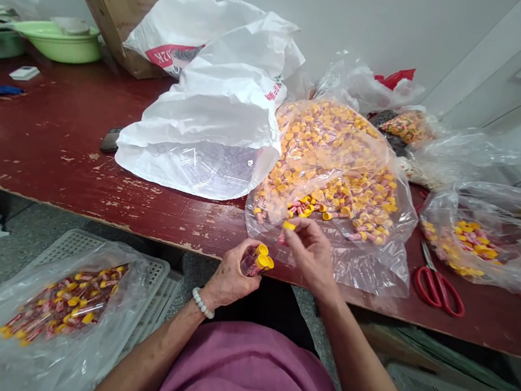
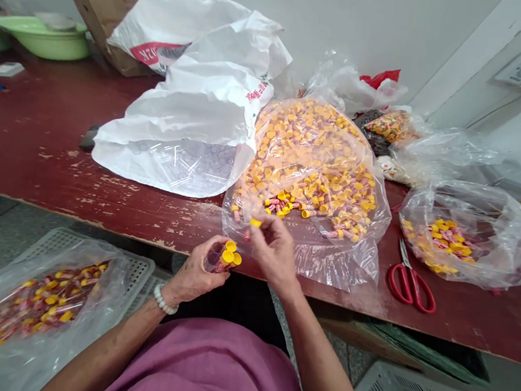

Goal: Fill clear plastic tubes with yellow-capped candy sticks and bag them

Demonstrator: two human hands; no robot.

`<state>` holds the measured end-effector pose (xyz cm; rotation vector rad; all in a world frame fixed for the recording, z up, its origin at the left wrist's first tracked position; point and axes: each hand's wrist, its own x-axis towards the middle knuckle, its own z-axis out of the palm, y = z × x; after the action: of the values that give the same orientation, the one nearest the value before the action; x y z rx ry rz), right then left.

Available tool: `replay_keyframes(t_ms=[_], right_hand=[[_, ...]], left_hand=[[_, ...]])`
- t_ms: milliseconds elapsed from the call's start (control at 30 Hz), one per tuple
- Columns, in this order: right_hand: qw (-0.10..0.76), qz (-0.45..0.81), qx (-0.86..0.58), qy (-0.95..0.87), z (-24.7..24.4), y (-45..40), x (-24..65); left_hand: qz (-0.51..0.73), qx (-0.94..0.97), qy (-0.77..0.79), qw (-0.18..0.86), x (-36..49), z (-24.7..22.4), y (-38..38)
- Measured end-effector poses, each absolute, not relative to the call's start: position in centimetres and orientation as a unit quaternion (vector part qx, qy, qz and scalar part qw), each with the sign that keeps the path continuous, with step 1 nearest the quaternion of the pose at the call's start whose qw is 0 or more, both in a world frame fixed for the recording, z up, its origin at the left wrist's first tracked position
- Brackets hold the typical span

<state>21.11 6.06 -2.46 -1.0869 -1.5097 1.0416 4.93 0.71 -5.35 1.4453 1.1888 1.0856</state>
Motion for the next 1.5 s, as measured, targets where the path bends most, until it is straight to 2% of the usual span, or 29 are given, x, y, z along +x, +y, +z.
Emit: replay_keyframes(t_ms=[367, 500, 567, 633, 700, 767, 933, 1067, 1233, 1500], right_hand=[[0.344, 0.215, -0.379, -0.832, -2.2, 2.2, 19.6], [0.304, 0.238, -0.347, -0.855, -2.3, 3.3, 20.1], [0.344, 0.229, -0.385, -0.825, -3.4, 5.6, 21.0], [0.398, 0.147, -0.496, -0.758, -5.1, 8.8, 22.2], [0.367, 0.063, -0.608, -0.701, -6.9, 11.8, 23.4], [0.333, 0.043, -0.645, -0.686, -8.3, 14.0, 24.3], [0.352, 0.089, -0.630, -0.686, -7.1, 12.7, 25.0], [0.377, 0.274, -0.465, -0.752, -1.8, 6.7, 23.7], [0.328, 0.276, -0.287, -0.856, 1.3, 1.9, 20.7], [0.321, 0.247, -0.266, -0.875, 0.7, 2.2, 19.9]], left_hand=[[0.444, 0.611, 0.472, 0.454, 5.1, -4.8, 0.2], [0.453, 0.579, 0.478, 0.481, 4.4, -5.2, 0.5], [0.452, 0.555, 0.497, 0.491, 4.0, -5.4, 0.7], [0.453, 0.533, 0.514, 0.496, 3.6, -5.6, 0.9], [0.460, 0.524, 0.521, 0.493, 3.4, -5.7, 0.8], [0.463, 0.528, 0.520, 0.486, 3.4, -5.7, 0.8], [0.454, 0.535, 0.512, 0.495, 3.7, -5.6, 0.7], [0.446, 0.560, 0.496, 0.491, 4.2, -5.5, 0.8], [0.423, 0.623, 0.491, 0.438, 5.1, -5.0, 0.9], [0.438, 0.627, 0.481, 0.429, 4.8, -5.4, 0.6]])
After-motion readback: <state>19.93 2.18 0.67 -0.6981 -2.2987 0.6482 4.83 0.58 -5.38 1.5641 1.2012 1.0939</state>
